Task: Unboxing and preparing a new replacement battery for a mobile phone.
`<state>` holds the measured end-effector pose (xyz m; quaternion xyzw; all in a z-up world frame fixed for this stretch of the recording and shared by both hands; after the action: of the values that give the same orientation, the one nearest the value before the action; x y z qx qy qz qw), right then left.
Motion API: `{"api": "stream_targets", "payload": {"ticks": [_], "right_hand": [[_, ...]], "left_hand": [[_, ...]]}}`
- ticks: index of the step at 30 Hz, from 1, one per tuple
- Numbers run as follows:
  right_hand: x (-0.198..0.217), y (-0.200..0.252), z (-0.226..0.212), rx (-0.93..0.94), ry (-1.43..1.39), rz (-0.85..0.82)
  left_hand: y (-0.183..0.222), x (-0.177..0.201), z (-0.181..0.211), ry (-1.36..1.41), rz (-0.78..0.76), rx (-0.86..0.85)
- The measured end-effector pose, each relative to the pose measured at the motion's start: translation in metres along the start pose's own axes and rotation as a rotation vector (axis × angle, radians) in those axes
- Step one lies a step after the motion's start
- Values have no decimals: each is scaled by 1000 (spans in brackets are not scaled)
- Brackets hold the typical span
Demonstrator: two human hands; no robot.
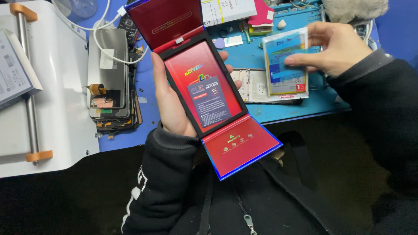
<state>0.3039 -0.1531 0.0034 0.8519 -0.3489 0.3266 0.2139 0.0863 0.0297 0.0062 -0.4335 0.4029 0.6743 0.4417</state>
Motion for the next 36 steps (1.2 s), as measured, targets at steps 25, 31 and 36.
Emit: {"api": "stream_targets", "payload": {"ticks": [25,31,36], "right_hand": [[39,-52,-13,430,788,116],[47,-34,-48,439,257,238],[13,-11,-144,672,344,160]], "left_hand": [[33,8,42,-53,52,-186],[51,11,44,110,70,-196],[70,11,51,143,81,-206]]}}
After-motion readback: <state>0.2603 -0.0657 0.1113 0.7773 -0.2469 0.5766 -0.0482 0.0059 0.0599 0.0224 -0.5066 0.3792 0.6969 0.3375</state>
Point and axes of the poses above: each hand's wrist, its own y-axis away from the middle knuckle, its own x-axis out of the back of the hand, z = x × y, the point moved 9 cm from there along -y, towards the middle knuckle, and after that the axes turned 8 degrees about z, right-handed, at the moved point
